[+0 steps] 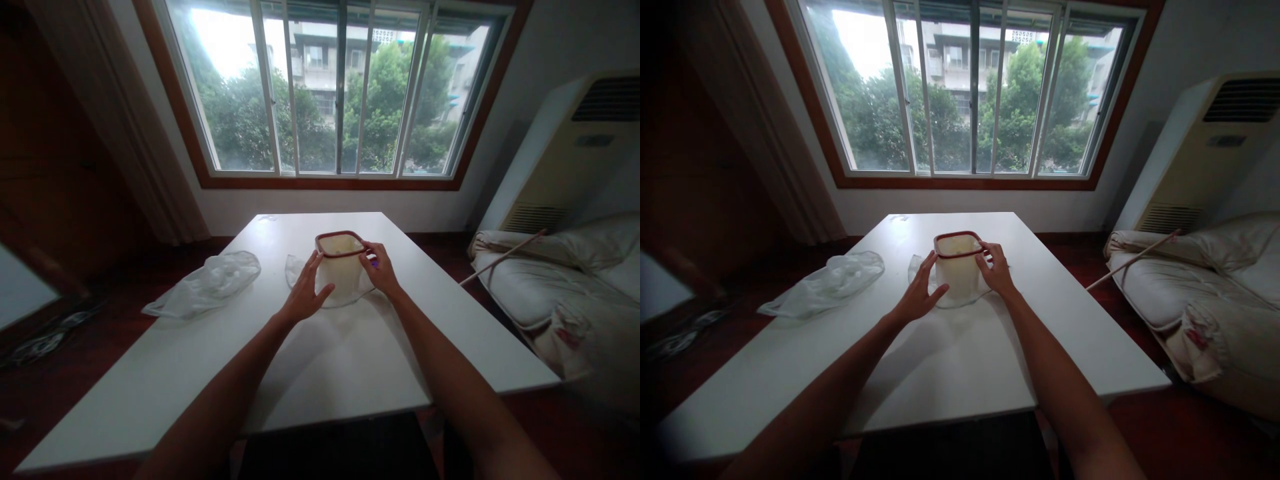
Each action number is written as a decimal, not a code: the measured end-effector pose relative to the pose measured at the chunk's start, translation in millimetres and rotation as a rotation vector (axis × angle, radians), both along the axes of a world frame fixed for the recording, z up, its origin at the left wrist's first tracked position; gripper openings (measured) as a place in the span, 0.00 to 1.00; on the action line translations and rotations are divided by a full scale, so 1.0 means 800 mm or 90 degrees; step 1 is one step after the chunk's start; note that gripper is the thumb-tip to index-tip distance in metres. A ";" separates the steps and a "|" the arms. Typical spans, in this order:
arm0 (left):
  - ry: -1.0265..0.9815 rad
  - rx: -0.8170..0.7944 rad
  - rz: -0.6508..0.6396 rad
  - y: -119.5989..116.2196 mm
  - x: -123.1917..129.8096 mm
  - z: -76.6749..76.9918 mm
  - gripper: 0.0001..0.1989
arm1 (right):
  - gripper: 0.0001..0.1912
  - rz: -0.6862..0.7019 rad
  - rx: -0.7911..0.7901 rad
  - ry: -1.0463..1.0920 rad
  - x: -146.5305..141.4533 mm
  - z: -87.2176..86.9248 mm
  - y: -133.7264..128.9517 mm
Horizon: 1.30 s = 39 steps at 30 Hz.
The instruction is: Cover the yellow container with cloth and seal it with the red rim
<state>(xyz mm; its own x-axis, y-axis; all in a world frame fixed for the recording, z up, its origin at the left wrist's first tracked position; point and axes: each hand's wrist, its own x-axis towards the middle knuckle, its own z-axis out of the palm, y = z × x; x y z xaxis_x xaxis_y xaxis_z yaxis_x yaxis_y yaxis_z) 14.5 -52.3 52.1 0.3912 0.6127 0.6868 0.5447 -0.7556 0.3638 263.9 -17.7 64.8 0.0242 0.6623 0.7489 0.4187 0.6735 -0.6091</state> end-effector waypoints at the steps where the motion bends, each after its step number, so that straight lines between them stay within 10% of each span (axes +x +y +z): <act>1: 0.001 0.003 0.003 0.000 0.000 0.001 0.39 | 0.19 0.004 0.002 -0.007 0.000 0.001 -0.001; 39: 0.021 0.082 0.049 -0.006 0.002 0.022 0.40 | 0.21 0.017 0.020 -0.003 -0.003 0.011 -0.028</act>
